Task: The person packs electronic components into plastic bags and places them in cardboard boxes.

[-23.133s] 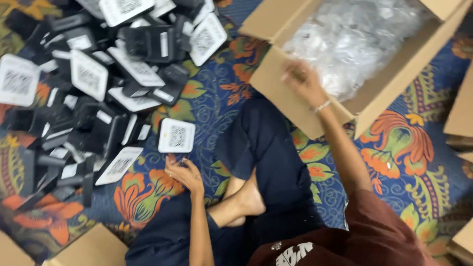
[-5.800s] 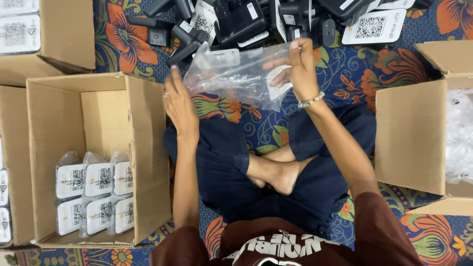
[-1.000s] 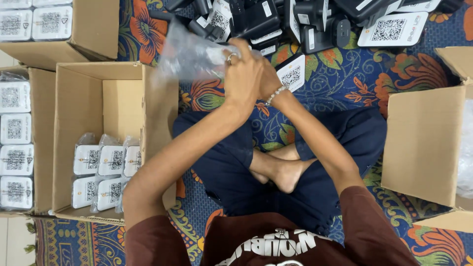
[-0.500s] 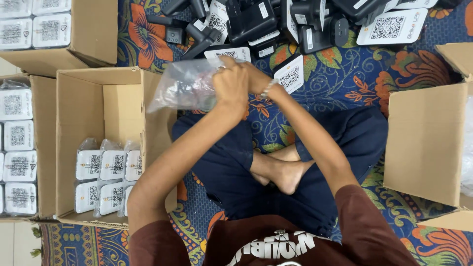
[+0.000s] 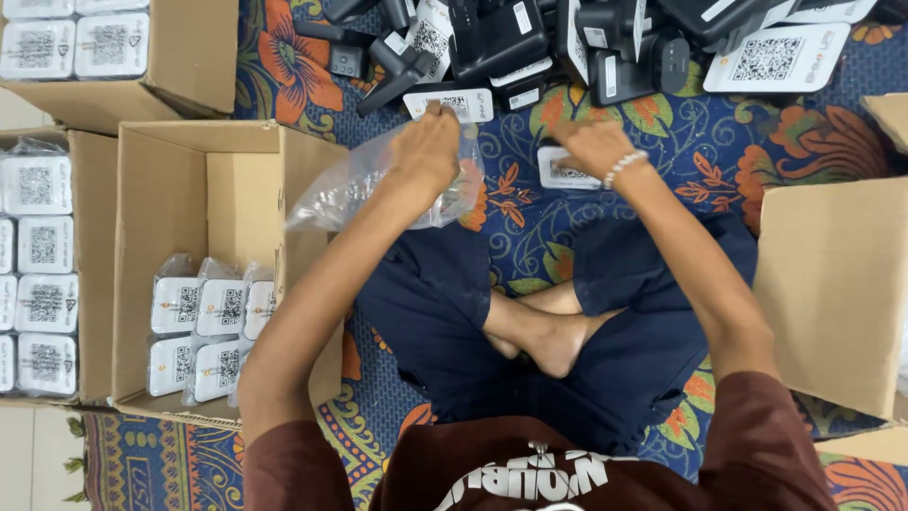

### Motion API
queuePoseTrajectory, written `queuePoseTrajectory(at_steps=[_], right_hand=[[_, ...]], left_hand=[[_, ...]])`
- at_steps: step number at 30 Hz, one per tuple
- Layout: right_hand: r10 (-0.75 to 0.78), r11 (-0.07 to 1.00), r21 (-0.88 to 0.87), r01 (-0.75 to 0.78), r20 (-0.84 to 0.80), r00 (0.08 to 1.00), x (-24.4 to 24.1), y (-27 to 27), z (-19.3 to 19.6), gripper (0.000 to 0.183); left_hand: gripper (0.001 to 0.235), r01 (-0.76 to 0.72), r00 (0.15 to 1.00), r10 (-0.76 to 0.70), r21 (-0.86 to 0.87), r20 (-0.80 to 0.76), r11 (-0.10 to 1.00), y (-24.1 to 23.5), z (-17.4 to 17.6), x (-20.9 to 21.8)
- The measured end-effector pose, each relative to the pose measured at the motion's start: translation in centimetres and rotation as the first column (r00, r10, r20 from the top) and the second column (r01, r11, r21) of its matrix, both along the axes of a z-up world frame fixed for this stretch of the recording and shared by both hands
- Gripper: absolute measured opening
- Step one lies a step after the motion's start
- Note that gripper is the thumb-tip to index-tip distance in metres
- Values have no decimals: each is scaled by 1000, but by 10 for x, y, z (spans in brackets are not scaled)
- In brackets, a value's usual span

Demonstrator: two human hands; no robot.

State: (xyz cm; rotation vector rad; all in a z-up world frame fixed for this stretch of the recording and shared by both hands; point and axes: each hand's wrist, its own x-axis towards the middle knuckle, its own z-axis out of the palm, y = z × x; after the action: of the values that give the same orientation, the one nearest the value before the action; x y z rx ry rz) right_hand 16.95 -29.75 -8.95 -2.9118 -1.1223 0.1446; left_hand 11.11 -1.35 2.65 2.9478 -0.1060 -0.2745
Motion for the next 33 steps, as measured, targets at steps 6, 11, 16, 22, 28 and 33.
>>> queuePoseTrajectory(at_steps=[6,11,16,22,28,33], right_hand=[[-243,392,740,547,-490,837,-52,-57,-32,49],[441,-499,320,805,-706,554,-78,-26,-40,44],[742,-298,158,942,-583,332,-75,18,-64,44],[511,-211,284,935,-784,353,-94,28,-39,44],[192,-275,488,828,-816,545,-115,21,-34,43],[171,-225,587,778,-762,625,-146,9,-71,46]], left_hand=[[50,16,999,-19,-70,-42,997,-6,-19,11],[59,12,994,-19,-63,-110,998,-30,-2,13],[52,128,988,-142,-177,-69,976,-36,-3,8],[45,229,964,-261,-352,-46,907,-33,29,-5],[98,462,883,-450,-73,134,884,-74,-54,-46],[71,460,845,-473,112,250,881,-124,-60,-78]])
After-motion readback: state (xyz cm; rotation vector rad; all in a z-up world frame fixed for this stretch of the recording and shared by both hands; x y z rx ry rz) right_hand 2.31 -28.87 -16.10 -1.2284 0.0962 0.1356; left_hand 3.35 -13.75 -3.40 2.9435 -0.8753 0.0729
